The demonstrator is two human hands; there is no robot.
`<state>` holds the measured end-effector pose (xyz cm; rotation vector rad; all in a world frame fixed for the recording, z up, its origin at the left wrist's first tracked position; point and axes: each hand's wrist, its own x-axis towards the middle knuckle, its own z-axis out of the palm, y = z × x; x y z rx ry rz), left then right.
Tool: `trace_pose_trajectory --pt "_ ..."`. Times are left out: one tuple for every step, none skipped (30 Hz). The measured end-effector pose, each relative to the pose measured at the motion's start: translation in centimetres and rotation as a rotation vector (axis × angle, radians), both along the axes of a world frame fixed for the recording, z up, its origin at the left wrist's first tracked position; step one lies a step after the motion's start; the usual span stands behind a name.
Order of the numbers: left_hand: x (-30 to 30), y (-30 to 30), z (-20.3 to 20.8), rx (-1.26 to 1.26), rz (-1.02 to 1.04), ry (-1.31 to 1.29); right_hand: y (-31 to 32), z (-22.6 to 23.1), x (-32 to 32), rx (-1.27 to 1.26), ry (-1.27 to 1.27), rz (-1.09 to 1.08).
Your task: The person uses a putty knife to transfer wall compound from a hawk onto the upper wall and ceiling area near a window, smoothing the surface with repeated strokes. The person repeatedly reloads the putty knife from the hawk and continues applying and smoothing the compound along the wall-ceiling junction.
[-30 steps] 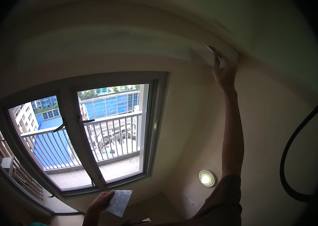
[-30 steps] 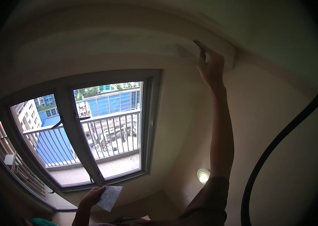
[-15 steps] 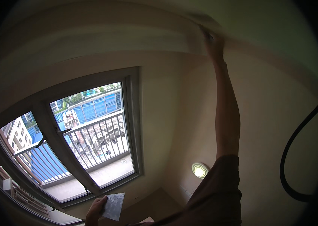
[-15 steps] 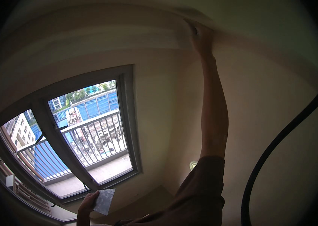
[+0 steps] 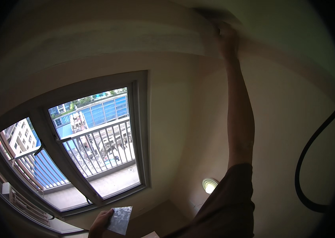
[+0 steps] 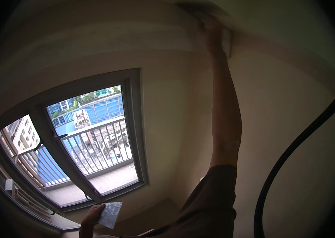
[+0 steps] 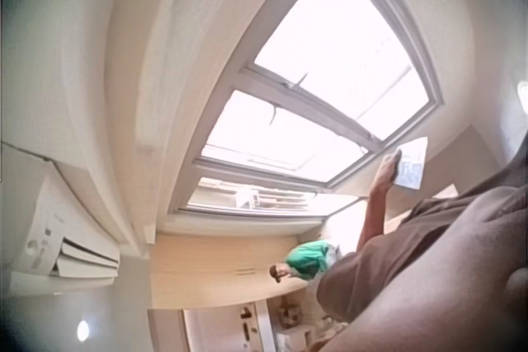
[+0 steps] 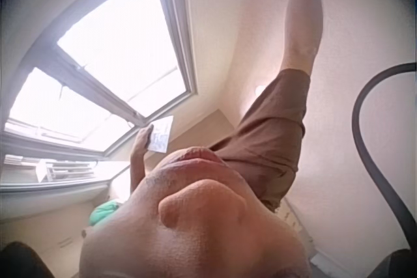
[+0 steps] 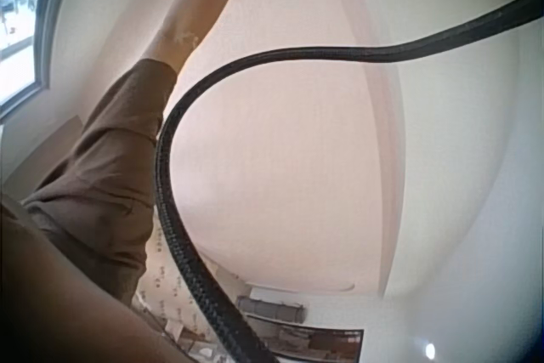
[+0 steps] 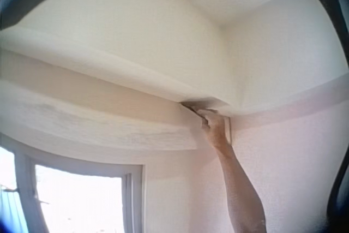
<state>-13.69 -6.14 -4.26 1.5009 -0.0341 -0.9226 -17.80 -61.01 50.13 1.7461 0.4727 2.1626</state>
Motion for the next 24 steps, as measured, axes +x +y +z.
trace_pose_trajectory --pt "0.3 -0.1 0.0 0.0 -0.003 0.001 0.1 0.0 0.5 -0.035 -0.023 -0.004" --pt "0.4 -0.3 0.0 0.015 -0.014 -0.01 0.1 -0.2 0.7 -0.017 -0.021 -0.02" --pt "0.4 -0.3 0.2 0.029 -0.022 -0.021 0.3 -0.8 0.9 -0.001 -0.019 -0.032" --pt "0.3 -0.4 0.5 0.043 -0.029 -0.032 0.7 -1.3 1.1 0.015 -0.017 -0.045" --pt "0.1 -0.5 0.8 0.044 -0.019 -0.037 1.0 -1.6 1.4 0.007 -0.001 0.001" --pt "-0.3 -1.1 1.9 0.046 -0.015 -0.045 0.9 -1.9 1.6 -0.001 0.012 0.04" --pt "-0.4 -1.6 2.5 0.048 -0.012 -0.052 0.8 -2.0 1.9 -0.009 0.026 0.078" --pt "0.1 -1.7 2.0 0.05 -0.026 -0.054 0.8 -1.8 2.3 -0.02 0.008 0.103" --pt "0.4 -1.6 1.7 0.058 -0.039 -0.05 0.8 -1.7 3.0 -0.026 -0.005 0.131" --pt "0.5 -1.5 1.4 0.065 -0.052 -0.048 0.8 -1.7 3.4 -0.031 -0.019 0.157" --pt "0.7 -1.7 1.2 0.059 -0.042 -0.046 0.7 -2.1 3.6 0.016 0.01 0.142" --pt "0.6 -2.0 1.7 0.052 -0.032 -0.04 0.9 -2.8 3.6 0.063 0.043 0.127" --pt "0.5 -2.3 2.2 0.046 -0.023 -0.035 1.1 -3.4 3.4 0.111 0.075 0.111" --pt "0.7 -2.6 2.5 0.028 -0.039 -0.042 1.2 -4.1 2.8 0.126 0.119 0.063" --pt "0.9 -2.7 2.5 0.012 -0.051 -0.047 1.6 -4.8 2.2 0.142 0.164 0.019" --pt "0.9 -2.8 2.7 -0.005 -0.062 -0.051 2.0 -5.1 1.7 0.157 0.21 -0.024" --pt "0.7 -2.8 2.9 -0.012 -0.05 -0.036 1.9 -4.8 1.0 0.125 0.192 -0.056" --pt "0.5 -3.2 3.1 -0.029 -0.047 -0.024 1.4 -3.9 -0.4 0.083 0.17 -0.097" --pt "0.5 -3.7 4.0 -0.035 -0.048 -0.018 0.3 -3.2 -1.7 0.052 0.143 -0.142" --pt "0.2 -3.8 5.2 -0.023 -0.105 -0.046 -0.6 -2.0 -2.1 0.051 0.125 -0.104" --pt "0.0 -3.5 4.7 -0.015 -0.083 -0.042 0.2 -1.8 -2.0 0.077 0.144 -0.066" --pt "0.0 -3.6 3.5 -0.016 -0.059 -0.044 1.7 -0.9 -2.1 0.093 0.158 -0.027" --pt "0.0 -3.4 2.6 -0.018 -0.034 -0.046 2.8 -0.3 -2.0 0.108 0.173 0.014" --pt "0.1 -3.5 2.5 -0.028 -0.042 -0.036 2.4 0.1 -2.0 0.092 0.169 0.002"
